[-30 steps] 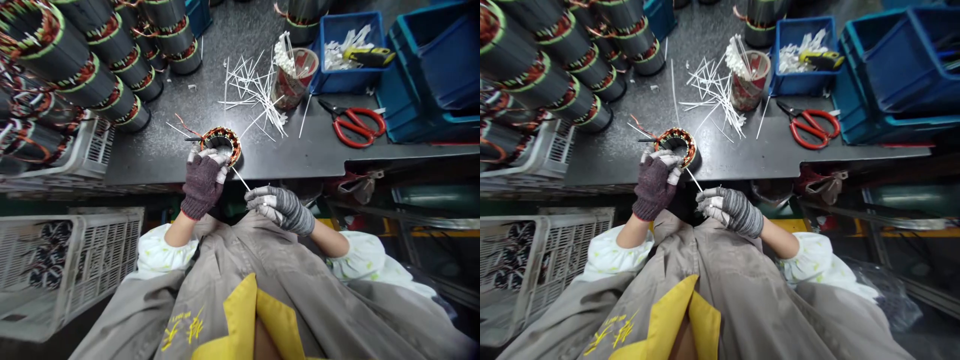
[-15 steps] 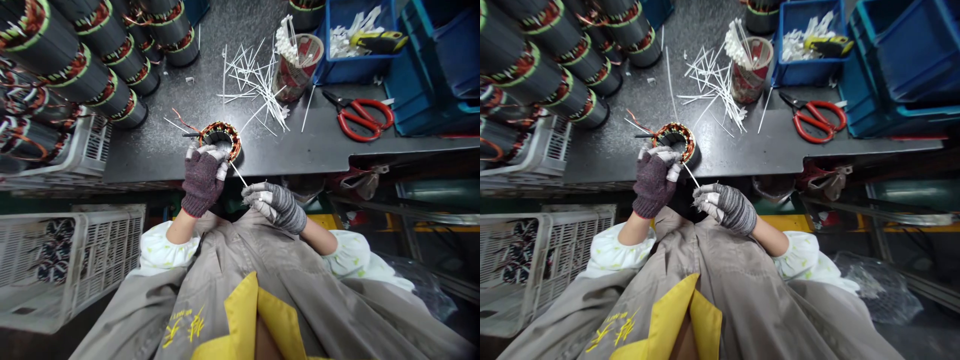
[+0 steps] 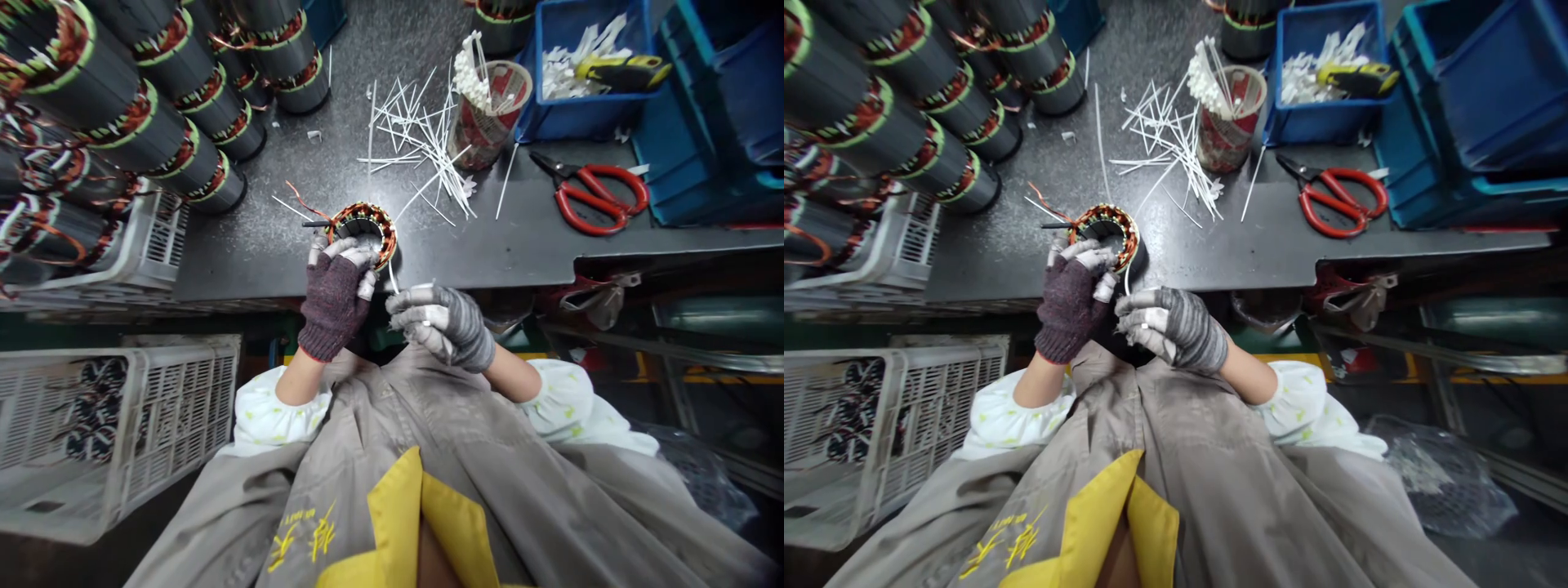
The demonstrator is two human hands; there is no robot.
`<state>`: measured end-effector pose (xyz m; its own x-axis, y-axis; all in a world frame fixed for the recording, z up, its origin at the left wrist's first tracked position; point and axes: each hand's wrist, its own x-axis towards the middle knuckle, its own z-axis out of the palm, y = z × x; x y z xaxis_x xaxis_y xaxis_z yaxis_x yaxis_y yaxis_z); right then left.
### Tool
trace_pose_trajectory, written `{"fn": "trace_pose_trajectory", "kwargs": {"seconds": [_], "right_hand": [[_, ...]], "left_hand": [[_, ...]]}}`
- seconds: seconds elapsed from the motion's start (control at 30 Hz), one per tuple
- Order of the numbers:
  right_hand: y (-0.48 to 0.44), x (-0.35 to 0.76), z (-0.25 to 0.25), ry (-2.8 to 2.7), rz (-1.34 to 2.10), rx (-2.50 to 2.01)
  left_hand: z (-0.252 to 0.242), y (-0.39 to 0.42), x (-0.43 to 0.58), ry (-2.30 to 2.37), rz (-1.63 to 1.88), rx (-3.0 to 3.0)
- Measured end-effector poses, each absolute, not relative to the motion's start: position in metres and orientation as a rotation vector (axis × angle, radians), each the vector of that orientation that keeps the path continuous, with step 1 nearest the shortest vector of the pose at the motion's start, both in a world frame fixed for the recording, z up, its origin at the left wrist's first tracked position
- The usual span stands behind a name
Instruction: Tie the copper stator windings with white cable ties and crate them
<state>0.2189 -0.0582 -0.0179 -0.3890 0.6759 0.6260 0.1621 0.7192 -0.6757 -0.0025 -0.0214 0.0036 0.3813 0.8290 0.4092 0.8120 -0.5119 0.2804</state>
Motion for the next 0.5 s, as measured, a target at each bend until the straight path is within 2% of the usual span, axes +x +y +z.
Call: {"fn": "trace_pose_trajectory", "kwargs": {"seconds": [0.1, 0.3, 0.5], "right_hand": [[-0.080, 0.229, -0.016, -1.844, 0.664, -0.717], [-0.100, 0.228, -0.036, -1.719, 0.948, -0.861], [-0.101, 0.226, -0.037, -1.648, 1.015, -0.931]], "left_hand": [[0.004, -0.020, -0.005, 1.499, 0.778, 2.591], [0.003, -0.018, -0.003, 1.522, 0.750, 2.566], [0.000, -0.018, -0.002, 1.543, 0.784, 2.590]]}}
